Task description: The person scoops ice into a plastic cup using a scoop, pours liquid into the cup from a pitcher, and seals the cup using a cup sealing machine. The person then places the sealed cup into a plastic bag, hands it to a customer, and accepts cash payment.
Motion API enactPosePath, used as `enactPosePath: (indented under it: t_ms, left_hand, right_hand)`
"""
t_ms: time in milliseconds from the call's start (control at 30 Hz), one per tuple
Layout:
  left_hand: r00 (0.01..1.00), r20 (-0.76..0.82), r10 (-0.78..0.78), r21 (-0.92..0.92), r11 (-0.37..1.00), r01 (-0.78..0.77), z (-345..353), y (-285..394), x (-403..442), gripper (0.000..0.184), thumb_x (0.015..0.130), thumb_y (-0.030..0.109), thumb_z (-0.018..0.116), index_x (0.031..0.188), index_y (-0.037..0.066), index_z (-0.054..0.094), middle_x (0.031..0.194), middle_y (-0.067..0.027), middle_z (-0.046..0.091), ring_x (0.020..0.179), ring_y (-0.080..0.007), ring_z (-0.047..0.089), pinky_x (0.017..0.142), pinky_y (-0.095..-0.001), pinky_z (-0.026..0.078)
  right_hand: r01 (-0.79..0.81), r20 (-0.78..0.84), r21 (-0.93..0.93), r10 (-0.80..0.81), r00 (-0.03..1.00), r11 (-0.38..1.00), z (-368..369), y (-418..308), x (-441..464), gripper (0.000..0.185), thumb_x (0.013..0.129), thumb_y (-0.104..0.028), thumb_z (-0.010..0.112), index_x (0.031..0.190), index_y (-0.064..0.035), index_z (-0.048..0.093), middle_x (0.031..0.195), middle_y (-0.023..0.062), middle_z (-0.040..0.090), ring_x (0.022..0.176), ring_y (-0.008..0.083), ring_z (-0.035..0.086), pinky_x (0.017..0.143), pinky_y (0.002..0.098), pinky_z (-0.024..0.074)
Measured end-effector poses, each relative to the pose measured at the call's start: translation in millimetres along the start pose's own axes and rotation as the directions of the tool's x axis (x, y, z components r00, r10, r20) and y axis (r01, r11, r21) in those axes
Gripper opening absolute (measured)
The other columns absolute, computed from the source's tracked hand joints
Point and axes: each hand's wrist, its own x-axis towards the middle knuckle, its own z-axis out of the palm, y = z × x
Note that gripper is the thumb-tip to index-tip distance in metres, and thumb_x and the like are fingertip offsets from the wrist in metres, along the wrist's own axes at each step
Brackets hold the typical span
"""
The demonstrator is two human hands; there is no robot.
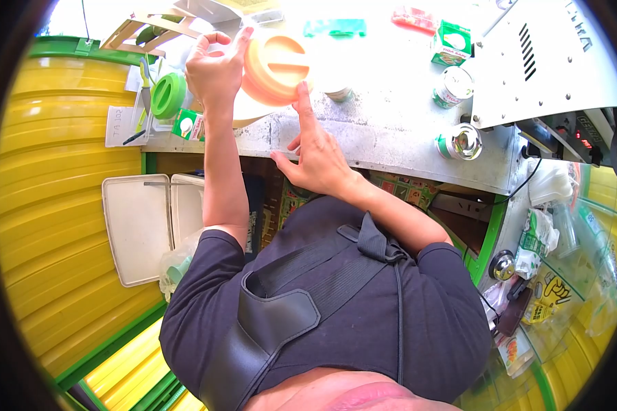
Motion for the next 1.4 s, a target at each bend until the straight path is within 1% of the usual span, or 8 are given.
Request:
enactPosePath:
  t_ms: [333, 733, 800, 967, 1067, 1167, 1267, 1400]
  left_hand:
    - [0.997, 0.047, -0.064, -0.146, 0.987, 0.07, -1.7, -5.9, 1.6, 0.04, 0.076, 0.032, 0.093, 0.088, 0.007, 0.065, 0.063, -0.0002, 0.068, 0.059, -0.0047, 0.062, 0.057, -0.0211, 0.046]
    - [0.931, 0.172, -0.323, -0.776, 0.538, 0.33, -12.3, -42.6, 22.8, 0.032, 0.081, 0.014, 0.09, 0.093, 0.002, 0.062, 0.092, -0.0111, 0.075, 0.077, -0.0125, 0.069, 0.069, -0.0222, 0.053]
    - [0.901, 0.221, -0.372, -0.788, 0.476, 0.39, -23.2, -48.2, 34.9, 0.036, 0.087, 0.012, 0.083, 0.115, -0.005, 0.067, 0.117, -0.014, 0.07, 0.104, -0.0168, 0.069, 0.088, -0.0288, 0.054]
    - [0.927, 0.131, -0.35, -0.941, 0.25, 0.228, -46.5, -74.3, 92.6, 0.029, 0.087, 0.004, 0.08, 0.112, -0.008, 0.071, 0.108, -0.0141, 0.074, 0.095, -0.0211, 0.072, 0.084, -0.0324, 0.058]
    - [0.935, 0.013, -0.355, -0.952, 0.281, 0.121, -50.6, -112.8, 147.3, 0.034, 0.09, 0.007, 0.077, 0.117, -0.01, 0.067, 0.111, -0.0174, 0.073, 0.092, -0.024, 0.075, 0.075, -0.0358, 0.063]
    - [0.837, -0.086, -0.541, -0.916, 0.372, 0.147, -50.5, -122.3, 183.8, 0.017, 0.087, 0.008, 0.081, 0.093, -0.004, 0.071, 0.077, -0.0101, 0.07, 0.056, -0.0148, 0.062, 0.047, -0.0291, 0.046]
    - [0.797, -0.238, -0.555, -0.902, 0.43, 0.03, -29.1, -119.7, 192.5, 0.02, 0.087, 0.012, 0.082, 0.081, 0.001, 0.067, 0.062, -0.005, 0.062, 0.044, -0.0112, 0.048, 0.041, -0.0285, 0.033]
    - [0.695, -0.239, -0.678, -0.908, 0.41, 0.088, 6.3, -127.1, 193.0, 0.03, 0.086, 0.012, 0.083, 0.075, 0.006, 0.056, 0.058, -0.0091, 0.062, 0.045, -0.0156, 0.054, 0.043, -0.0317, 0.04]
  right_hand:
    - [0.02, -0.006, -0.071, -0.02, 1.0, 0.997, -0.8, -4.4, 0.5, 0.115, 0.082, -0.015, 0.079, 0.163, 0.0008, -0.002, 0.15, 0.0377, 0.04, 0.078, 0.0296, 0.071, 0.067, 0.039, 0.0588]
    - [0.073, -0.022, -0.019, -0.074, 0.997, 0.997, -10.4, -21.8, 1.9, 0.097, 0.082, -0.012, 0.076, 0.162, -0.0037, 0.022, 0.15, 0.035, 0.041, 0.088, 0.0366, 0.071, 0.077, 0.0429, 0.0599]
    - [0.137, -0.083, -0.036, -0.139, 0.987, 0.99, -13.2, -14.2, -0.6, 0.09, 0.082, -0.01, 0.077, 0.159, -0.0038, 0.032, 0.147, 0.026, 0.051, 0.078, 0.0228, 0.071, 0.069, 0.0344, 0.06]
    - [0.111, 0.012, -0.058, -0.111, 0.994, 0.992, -36.0, 5.1, -19.0, 0.078, 0.084, -0.008, 0.077, 0.154, -0.0063, 0.043, 0.134, 0.0195, 0.063, 0.075, 0.0187, 0.072, 0.066, 0.0313, 0.059]
    - [0.049, 0.092, -0.074, -0.042, 0.995, 0.996, -49.4, 22.8, -36.8, 0.071, 0.085, -0.007, 0.076, 0.151, -0.0092, 0.049, 0.13, 0.0154, 0.066, 0.072, 0.0164, 0.073, 0.065, 0.0294, 0.0582]
    - [-0.011, 0.142, -0.093, 0.024, 0.99, 0.996, -62.7, 26.3, -50.5, 0.066, 0.085, -0.005, 0.076, 0.148, -0.0125, 0.055, 0.126, 0.011, 0.069, 0.071, 0.0142, 0.073, 0.064, 0.027, 0.0573]
    - [-0.033, 0.153, -0.103, 0.048, 0.987, 0.994, -71.4, 29.4, -60.8, 0.065, 0.084, 0.002, 0.076, 0.146, -0.0098, 0.057, 0.122, 0.0122, 0.07, 0.072, 0.0114, 0.07, 0.061, 0.0249, 0.0544]
    - [-0.108, 0.104, -0.108, 0.119, 0.987, 0.988, -75.2, 25.2, -73.5, 0.062, 0.084, 0.002, 0.075, 0.143, -0.0101, 0.06, 0.117, 0.0113, 0.072, 0.073, 0.0107, 0.07, 0.062, 0.024, 0.0542]
